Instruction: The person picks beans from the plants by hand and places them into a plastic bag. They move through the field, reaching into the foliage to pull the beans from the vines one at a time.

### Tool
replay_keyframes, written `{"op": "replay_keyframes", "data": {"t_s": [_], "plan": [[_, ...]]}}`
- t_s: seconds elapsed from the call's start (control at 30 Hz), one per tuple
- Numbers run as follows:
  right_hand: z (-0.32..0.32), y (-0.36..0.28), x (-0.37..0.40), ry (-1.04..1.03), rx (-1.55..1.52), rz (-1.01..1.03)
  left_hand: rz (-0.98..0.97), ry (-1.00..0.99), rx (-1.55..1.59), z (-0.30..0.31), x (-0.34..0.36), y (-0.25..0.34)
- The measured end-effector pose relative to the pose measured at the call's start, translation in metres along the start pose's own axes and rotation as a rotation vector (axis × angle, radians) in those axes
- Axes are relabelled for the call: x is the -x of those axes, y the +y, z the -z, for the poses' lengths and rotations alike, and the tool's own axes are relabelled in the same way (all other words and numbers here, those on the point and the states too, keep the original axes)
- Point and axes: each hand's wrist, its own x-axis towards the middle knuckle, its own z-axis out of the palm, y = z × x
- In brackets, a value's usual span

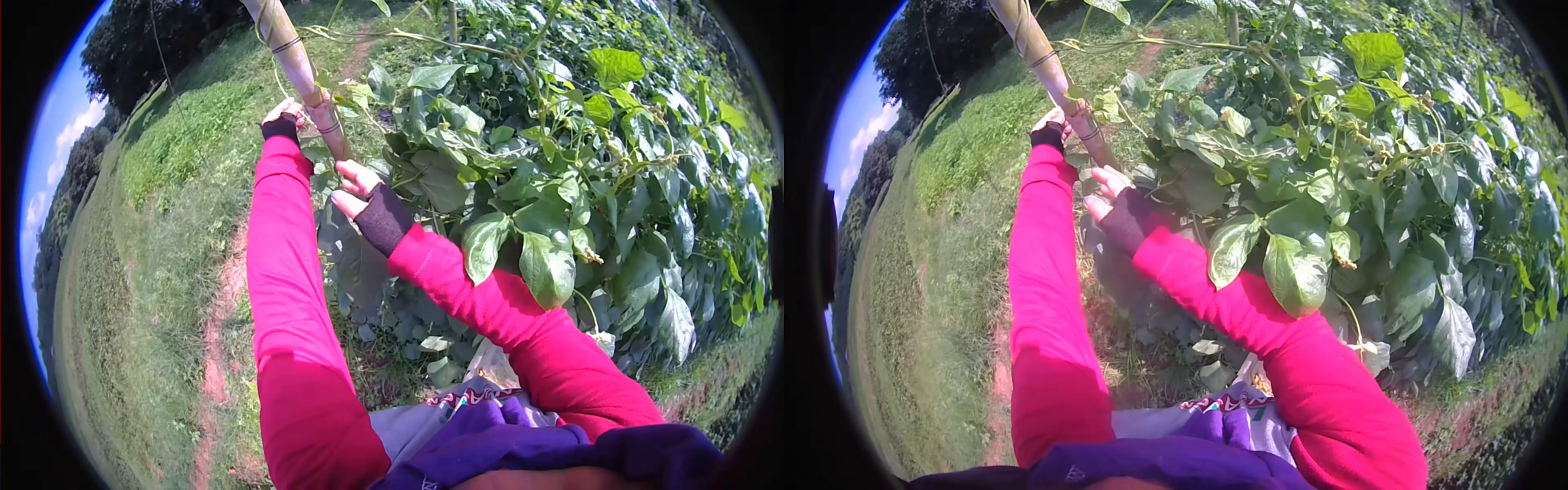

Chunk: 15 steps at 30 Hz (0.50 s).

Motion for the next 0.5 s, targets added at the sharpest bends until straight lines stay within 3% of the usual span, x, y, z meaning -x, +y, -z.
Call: {"op": "replay_keyframes", "data": {"t_s": [0.03,0.17,0.27,0.37,0.43,0.5], "plan": [[0.005,0.002,0.020,-0.069,0.021,0.093,-0.051,-0.026,0.088,0.008,-0.005,0.011],[0.045,-0.034,0.095,-0.285,0.106,-0.009,-0.170,0.069,0.183,0.003,0.043,0.074],[0.069,-0.015,0.143,-0.268,0.056,-0.028,-0.341,0.100,0.225,-0.017,0.115,0.105],[0.091,-0.013,0.181,-0.274,0.078,-0.118,-0.460,0.084,0.140,-0.020,0.144,0.115],[0.100,-0.011,0.205,-0.224,-0.038,-0.246,-0.639,0.045,-0.054,-0.024,0.153,0.113],[0.110,-0.019,0.221,-0.222,0.035,-0.222,-0.906,-0.090,-0.104,-0.038,0.161,0.108]]}}
